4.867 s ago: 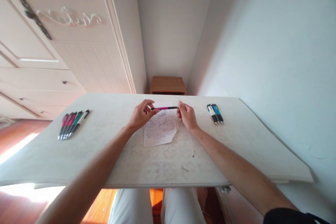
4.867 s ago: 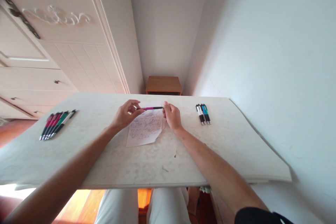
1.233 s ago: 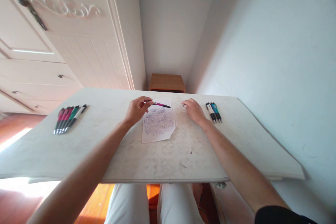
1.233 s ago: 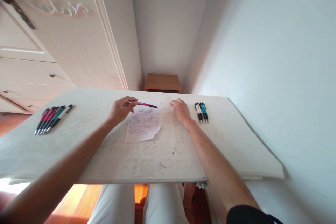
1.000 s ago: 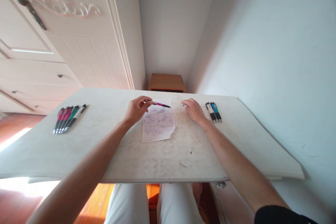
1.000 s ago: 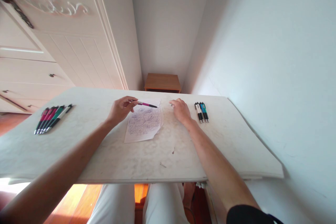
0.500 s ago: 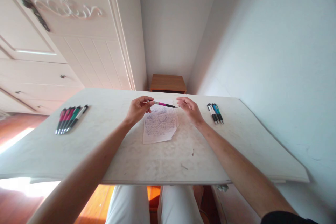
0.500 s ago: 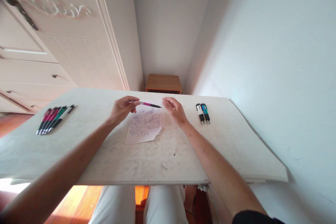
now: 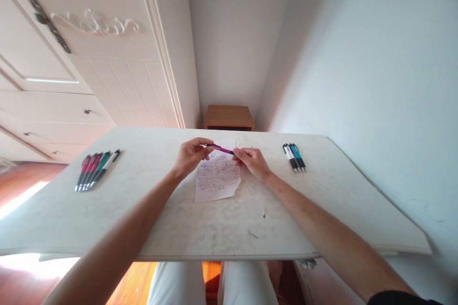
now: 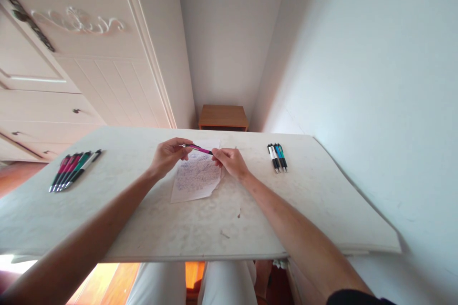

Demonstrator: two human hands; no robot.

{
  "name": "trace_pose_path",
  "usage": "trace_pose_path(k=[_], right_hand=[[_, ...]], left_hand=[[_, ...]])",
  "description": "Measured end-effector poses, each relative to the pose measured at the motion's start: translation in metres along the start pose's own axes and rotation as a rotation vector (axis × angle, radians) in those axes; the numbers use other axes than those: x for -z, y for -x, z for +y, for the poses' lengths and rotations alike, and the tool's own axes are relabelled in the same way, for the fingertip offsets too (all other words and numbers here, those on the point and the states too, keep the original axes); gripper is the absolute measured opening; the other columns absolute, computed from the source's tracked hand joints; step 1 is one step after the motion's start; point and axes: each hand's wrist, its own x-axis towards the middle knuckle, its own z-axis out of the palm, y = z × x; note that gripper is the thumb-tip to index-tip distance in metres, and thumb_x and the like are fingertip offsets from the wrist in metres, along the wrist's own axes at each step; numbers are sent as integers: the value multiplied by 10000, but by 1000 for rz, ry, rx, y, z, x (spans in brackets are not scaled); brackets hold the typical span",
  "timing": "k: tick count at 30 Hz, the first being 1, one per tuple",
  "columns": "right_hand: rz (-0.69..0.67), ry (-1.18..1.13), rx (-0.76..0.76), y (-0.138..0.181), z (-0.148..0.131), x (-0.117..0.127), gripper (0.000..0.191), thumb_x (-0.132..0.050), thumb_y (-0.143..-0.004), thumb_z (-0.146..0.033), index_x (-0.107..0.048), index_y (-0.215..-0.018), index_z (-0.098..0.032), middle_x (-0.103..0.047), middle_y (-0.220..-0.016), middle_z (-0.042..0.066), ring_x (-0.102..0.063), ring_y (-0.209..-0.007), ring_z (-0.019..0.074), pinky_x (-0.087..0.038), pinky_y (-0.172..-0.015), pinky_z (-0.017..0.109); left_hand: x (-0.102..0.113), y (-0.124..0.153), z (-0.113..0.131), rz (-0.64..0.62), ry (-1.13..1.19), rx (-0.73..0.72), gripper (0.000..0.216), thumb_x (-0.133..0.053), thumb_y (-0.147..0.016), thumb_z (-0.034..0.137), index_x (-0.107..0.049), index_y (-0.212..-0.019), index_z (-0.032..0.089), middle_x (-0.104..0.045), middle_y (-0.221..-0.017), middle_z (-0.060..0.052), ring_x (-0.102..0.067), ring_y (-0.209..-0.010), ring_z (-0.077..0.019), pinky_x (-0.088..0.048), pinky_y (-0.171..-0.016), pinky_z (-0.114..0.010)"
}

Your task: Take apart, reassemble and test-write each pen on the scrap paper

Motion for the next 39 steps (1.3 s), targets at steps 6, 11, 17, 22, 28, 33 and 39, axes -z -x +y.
trace_pose_path(k=[6,11,17,22,28,33,39], right_hand=[[33,69,29,-1,4,0,514,-615,-775,-647,-715,-675,-153,-632,-571,33,-527,-540,131,-413,-555,257],[22,38,18,0,4,-3,514,-619,-763,-657,-704,-650,-162,-629,-557,32,-529,-517,134,-419,-531,259],[25,73,72,2,-2,-5,444,-662,-751,-609,-725,-676,-176,-629,-560,16,-542,-535,145,-427,-539,264],[47,83,115,3,-3,-5,349,-679,-775,-523,-744,-731,-183,-659,-601,16,-592,-587,159,-446,-589,268],[120,119,105,-1,2,-1,355,-669,-784,-523,-742,-726,-180,-646,-580,12,-589,-578,158,-432,-586,264],[120,139,94,-3,6,1,376,-663,-783,-542,-734,-709,-180,-636,-572,13,-583,-575,159,-427,-576,264],[87,63,98,-2,3,-1,332,-705,-745,-517,-732,-728,-187,-675,-647,23,-607,-612,167,-458,-598,275]], left_hand=[[1,-1,-7,63,-98,-42,216,-727,-709,321,-725,-838,147,-631,-538,10,-571,-474,-112,-460,-493,-224],[0,-1,-6,81,-166,-59,156,-664,-732,300,-698,-801,164,-633,-574,17,-547,-459,-102,-445,-477,-216],[-2,5,-7,101,-296,-44,525,-442,-909,516,-538,-522,174,-539,-447,-4,-498,-416,-101,-395,-462,-212],[0,6,-12,94,-262,-39,623,-360,-924,623,-537,-535,168,-526,-429,-15,-494,-410,-109,-386,-457,-222],[2,4,-3,61,-80,-114,458,-644,-814,528,-589,-1079,159,-680,-833,-40,-588,-530,-104,-461,-500,-225],[4,-1,-3,50,-138,-105,333,-719,-754,441,-652,-903,152,-673,-774,-29,-576,-503,-98,-461,-485,-224],[7,-2,-12,52,-288,-65,428,-522,-883,525,-571,-642,174,-527,-440,25,-507,-411,-102,-408,-461,-212]])
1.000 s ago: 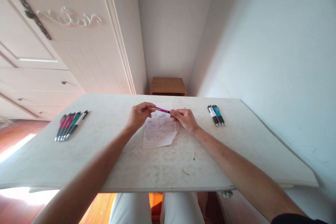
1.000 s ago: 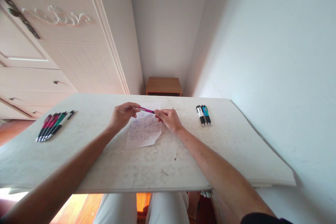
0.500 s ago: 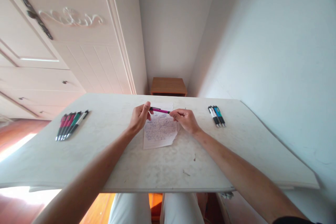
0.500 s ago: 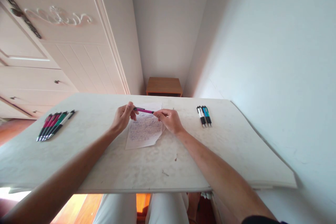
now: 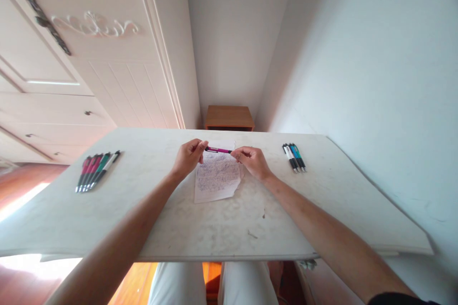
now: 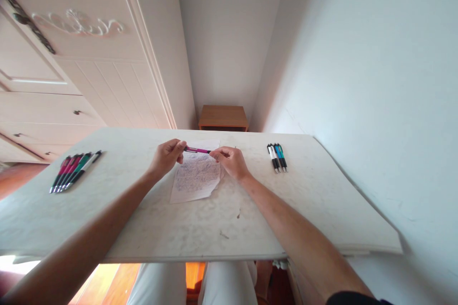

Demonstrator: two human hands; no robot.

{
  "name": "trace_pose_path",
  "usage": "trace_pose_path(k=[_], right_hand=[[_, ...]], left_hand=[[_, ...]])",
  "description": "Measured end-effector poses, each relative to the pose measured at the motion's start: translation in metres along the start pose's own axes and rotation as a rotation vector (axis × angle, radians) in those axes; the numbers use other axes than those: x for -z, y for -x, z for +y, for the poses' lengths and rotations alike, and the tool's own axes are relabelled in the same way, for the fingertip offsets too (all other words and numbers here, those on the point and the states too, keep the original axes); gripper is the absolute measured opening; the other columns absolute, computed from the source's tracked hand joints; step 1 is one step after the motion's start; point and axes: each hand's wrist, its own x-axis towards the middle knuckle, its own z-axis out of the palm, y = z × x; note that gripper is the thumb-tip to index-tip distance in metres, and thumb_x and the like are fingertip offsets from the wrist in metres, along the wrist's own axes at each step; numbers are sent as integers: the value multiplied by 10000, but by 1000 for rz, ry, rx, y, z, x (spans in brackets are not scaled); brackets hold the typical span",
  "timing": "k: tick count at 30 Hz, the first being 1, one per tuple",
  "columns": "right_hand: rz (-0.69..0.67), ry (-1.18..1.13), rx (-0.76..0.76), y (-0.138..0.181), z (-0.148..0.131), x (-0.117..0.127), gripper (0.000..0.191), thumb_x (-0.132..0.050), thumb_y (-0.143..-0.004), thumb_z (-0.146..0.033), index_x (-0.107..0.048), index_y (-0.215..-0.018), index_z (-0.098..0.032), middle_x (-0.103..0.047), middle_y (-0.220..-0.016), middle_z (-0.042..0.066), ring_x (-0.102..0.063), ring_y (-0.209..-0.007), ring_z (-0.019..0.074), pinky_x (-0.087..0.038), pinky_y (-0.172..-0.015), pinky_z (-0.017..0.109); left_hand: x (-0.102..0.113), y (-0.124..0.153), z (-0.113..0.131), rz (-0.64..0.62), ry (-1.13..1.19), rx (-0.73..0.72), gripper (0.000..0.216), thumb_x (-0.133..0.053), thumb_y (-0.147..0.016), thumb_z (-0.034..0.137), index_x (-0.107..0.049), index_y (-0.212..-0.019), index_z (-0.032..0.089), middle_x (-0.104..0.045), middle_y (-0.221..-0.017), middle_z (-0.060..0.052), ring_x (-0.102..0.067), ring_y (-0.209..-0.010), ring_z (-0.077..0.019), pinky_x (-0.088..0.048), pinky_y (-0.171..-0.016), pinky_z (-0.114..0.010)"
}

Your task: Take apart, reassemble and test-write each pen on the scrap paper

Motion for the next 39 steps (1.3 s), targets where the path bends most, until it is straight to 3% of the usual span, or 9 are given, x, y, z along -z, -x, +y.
trace_pose_path(k=[5,9,11,15,21,23,28,33,39], right_hand=[[12,13,14,0,0,-1,295,-719,-731,-484,-721,-727,-189,-683,-678,25,-590,-627,162,-445,-603,277],[44,19,27,-1,2,0,265,-730,-730,-450,-717,-752,-186,-677,-689,22,-575,-632,155,-436,-609,275],[60,27,34,-2,4,1,259,-732,-729,-443,-711,-758,-187,-678,-701,24,-575,-640,157,-440,-614,277],[75,16,45,-2,5,0,258,-747,-717,-436,-701,-763,-187,-690,-739,30,-596,-676,165,-462,-643,284],[33,-16,55,-2,5,-1,280,-779,-679,-441,-685,-768,-193,-698,-775,37,-619,-708,174,-488,-677,298],[45,-19,55,-2,4,-1,275,-784,-673,-434,-678,-758,-195,-691,-763,35,-613,-699,173,-485,-669,297],[89,-12,37,-3,3,2,267,-776,-677,-424,-664,-750,-193,-684,-759,31,-607,-697,170,-474,-661,291],[66,-31,39,-3,7,2,276,-761,-698,-439,-668,-771,-189,-686,-781,30,-614,-717,168,-478,-675,285],[47,-41,33,-2,6,1,277,-777,-678,-426,-668,-770,-189,-682,-774,31,-612,-718,169,-479,-682,290]], left_hand=[[-1,2,0,-29,92,51,592,-370,-895,670,-540,-628,169,-525,-455,-1,-507,-396,-110,-388,-426,-222],[2,2,5,-27,177,-22,466,-627,-801,580,-599,-997,158,-670,-824,-43,-606,-546,-113,-453,-496,-221],[2,2,7,-43,158,-35,492,-740,-724,496,-602,-1065,169,-676,-874,-43,-619,-580,-118,-470,-521,-224],[0,2,5,-78,54,-18,331,-701,-757,478,-657,-814,156,-605,-574,6,-577,-499,-125,-451,-504,-227],[-2,3,-1,-68,29,37,609,-399,-885,662,-594,-607,157,-546,-474,-14,-519,-415,-113,-400,-438,-221],[-1,3,-1,-73,95,31,603,-395,-883,673,-624,-705,143,-599,-568,-33,-546,-442,-114,-418,-445,-224],[0,3,1,-64,132,-26,532,-727,-733,501,-586,-1132,179,-672,-955,-60,-617,-574,-111,-469,-496,-217],[0,0,3,-61,25,-57,299,-675,-774,461,-657,-806,164,-636,-663,-10,-572,-502,-110,-449,-501,-221],[0,2,0,-111,-15,-8,565,-395,-907,606,-543,-581,169,-537,-484,-9,-510,-461,-114,-429,-495,-227]])
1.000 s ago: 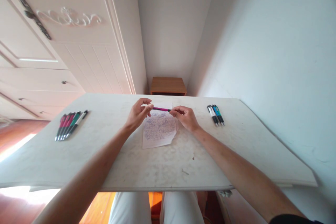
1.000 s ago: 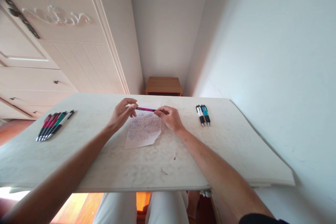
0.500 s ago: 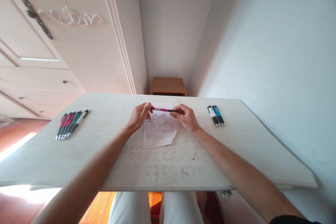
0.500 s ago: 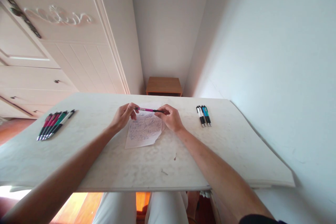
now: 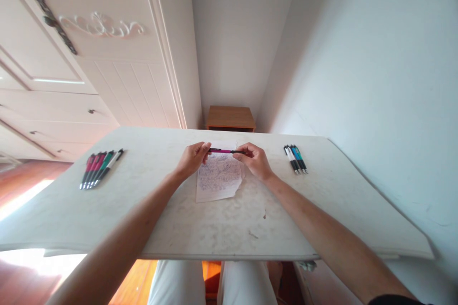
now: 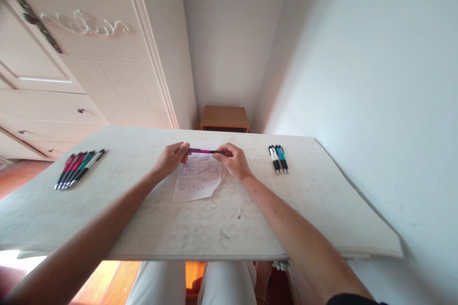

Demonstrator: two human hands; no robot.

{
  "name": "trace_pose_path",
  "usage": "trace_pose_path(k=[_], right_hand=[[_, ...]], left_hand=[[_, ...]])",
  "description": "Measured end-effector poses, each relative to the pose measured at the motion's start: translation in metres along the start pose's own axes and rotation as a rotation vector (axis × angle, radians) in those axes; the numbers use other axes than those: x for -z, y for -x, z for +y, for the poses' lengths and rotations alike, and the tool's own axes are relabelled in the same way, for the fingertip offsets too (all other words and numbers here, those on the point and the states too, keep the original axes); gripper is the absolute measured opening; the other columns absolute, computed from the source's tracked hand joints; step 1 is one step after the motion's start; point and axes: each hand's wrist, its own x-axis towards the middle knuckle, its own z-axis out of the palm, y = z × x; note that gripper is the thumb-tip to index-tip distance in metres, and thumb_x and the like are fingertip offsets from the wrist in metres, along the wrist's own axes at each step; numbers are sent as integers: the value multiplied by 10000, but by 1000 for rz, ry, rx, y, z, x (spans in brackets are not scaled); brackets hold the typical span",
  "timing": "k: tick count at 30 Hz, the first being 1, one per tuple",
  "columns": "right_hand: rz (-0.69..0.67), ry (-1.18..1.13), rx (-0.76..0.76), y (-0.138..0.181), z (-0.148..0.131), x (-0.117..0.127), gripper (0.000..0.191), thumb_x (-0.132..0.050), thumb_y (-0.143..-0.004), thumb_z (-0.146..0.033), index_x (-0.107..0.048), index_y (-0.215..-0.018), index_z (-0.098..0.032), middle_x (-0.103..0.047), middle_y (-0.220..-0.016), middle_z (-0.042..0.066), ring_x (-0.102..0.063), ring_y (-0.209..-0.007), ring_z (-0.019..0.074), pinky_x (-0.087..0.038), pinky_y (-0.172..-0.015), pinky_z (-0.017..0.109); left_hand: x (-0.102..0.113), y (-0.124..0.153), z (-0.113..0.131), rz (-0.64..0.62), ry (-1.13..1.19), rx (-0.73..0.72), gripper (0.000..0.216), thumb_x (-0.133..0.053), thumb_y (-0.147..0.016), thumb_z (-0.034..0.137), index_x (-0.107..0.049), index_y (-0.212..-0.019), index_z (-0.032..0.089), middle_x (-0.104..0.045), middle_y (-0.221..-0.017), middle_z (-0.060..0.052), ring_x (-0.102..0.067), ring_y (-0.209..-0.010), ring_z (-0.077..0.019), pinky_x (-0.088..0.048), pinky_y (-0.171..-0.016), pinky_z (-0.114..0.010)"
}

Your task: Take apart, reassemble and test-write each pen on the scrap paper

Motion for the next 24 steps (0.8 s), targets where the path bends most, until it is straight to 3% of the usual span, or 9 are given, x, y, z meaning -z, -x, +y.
trace_pose_path(k=[3,5,7,12,18,21,24], right_hand=[[19,-5,4,-1,-1,0,262,-786,-668,-403,-668,-760,-189,-673,-760,21,-601,-702,163,-469,-669,286],[41,-12,-1,-2,-2,1,247,-787,-665,-387,-667,-752,-189,-671,-753,18,-597,-696,161,-466,-669,285],[56,-26,-8,-2,-2,2,241,-787,-664,-383,-668,-750,-191,-676,-759,18,-602,-707,165,-471,-682,290],[48,-42,-22,-3,1,3,266,-797,-643,-405,-668,-745,-196,-678,-761,20,-604,-714,173,-474,-679,295],[30,-42,-19,-3,2,2,262,-793,-643,-396,-666,-751,-194,-662,-740,13,-588,-682,160,-460,-659,293],[38,-50,-30,-3,2,3,262,-793,-637,-396,-662,-741,-194,-663,-738,12,-590,-681,158,-466,-662,292],[49,-59,-37,-4,2,4,260,-794,-634,-394,-658,-735,-196,-669,-743,11,-596,-691,160,-472,-665,290]], left_hand=[[-1,2,1,-54,132,14,582,-388,-892,655,-627,-801,132,-624,-634,-46,-553,-489,-121,-452,-487,-237],[-1,4,3,-50,159,-1,532,-538,-844,610,-610,-1071,134,-673,-861,-75,-597,-553,-118,-478,-510,-236],[-1,4,5,-3,116,-23,586,-696,-756,518,-555,-1207,171,-665,-1002,-78,-608,-586,-106,-484,-525,-226],[0,1,4,27,26,-37,325,-667,-780,462,-668,-886,155,-647,-677,-11,-581,-522,-111,-471,-524,-224],[-2,0,-3,-29,113,69,612,-407,-864,685,-577,-619,151,-552,-480,-19,-523,-423,-116,-435,-444,-229],[-1,1,-3,-40,168,54,616,-420,-858,697,-619,-736,128,-598,-567,-36,-554,-462,-121,-455,-469,-236],[0,1,-2,-1,187,21,527,-657,-779,570,-596,-1092,150,-670,-836,-49,-611,-555,-122,-482,-500,-231]])
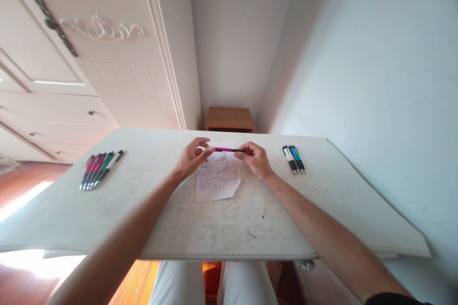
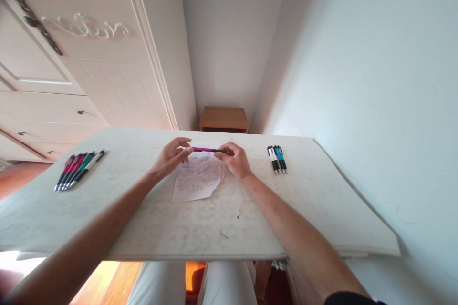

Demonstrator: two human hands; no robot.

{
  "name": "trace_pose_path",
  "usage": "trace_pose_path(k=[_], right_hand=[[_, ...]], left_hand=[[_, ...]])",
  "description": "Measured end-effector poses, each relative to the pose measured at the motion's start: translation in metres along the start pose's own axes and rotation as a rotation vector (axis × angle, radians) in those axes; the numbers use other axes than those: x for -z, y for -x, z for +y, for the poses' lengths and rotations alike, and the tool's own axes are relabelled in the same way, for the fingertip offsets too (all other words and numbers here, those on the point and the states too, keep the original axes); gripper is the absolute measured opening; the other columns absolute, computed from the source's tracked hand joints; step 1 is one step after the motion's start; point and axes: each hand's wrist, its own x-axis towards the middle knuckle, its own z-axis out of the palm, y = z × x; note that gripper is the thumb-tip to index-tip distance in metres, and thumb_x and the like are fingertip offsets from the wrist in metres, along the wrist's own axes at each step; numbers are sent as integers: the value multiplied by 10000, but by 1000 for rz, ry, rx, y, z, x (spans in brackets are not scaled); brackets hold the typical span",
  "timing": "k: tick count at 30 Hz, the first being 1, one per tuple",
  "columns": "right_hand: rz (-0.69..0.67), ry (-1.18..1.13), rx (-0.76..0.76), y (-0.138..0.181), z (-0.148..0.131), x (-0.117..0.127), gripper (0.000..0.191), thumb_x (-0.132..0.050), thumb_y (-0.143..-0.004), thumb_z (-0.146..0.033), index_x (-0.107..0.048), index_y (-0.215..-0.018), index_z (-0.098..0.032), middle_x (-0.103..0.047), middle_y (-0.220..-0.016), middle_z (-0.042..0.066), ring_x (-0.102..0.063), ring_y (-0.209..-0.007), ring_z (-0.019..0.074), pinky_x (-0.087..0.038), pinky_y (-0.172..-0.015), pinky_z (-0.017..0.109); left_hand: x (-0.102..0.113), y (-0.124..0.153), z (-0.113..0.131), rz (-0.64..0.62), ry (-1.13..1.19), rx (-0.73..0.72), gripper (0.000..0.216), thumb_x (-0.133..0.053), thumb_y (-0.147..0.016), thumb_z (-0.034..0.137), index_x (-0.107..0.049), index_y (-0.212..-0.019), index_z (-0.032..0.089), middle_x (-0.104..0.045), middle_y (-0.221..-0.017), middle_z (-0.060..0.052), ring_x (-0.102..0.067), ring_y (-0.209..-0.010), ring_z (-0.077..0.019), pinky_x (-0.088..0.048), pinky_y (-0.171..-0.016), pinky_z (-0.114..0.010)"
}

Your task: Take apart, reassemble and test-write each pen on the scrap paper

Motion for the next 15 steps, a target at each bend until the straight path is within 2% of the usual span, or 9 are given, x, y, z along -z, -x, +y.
trace_pose_path(k=[2,6,9,15], right_hand=[[1,6,5,0,1,0,255,-795,-638,-390,-659,-736,-197,-673,-744,11,-598,-695,161,-469,-664,287],[-5,19,11,0,3,0,239,-786,-653,-381,-659,-734,-195,-671,-740,13,-596,-687,160,-456,-654,285],[-17,17,10,0,3,-1,243,-785,-652,-386,-656,-732,-197,-666,-728,12,-591,-671,161,-453,-636,285],[-7,3,18,-1,5,0,235,-800,-639,-363,-662,-740,-203,-676,-747,9,-601,-694,163,-460,-654,285]], left_hand=[[0,-1,1,20,-14,-16,561,-745,-718,487,-576,-1149,171,-672,-899,-47,-627,-586,-125,-490,-508,-229],[0,-1,1,2,-117,-34,330,-665,-786,479,-657,-846,154,-632,-643,-6,-588,-524,-119,-472,-511,-223],[1,-1,1,0,-192,-52,425,-532,-873,522,-600,-658,161,-589,-550,1,-557,-503,-111,-448,-518,-214],[3,-2,-1,55,-189,18,579,-394,-917,594,-523,-542,172,-538,-453,-10,-514,-434,-108,-406,-476,-215]])
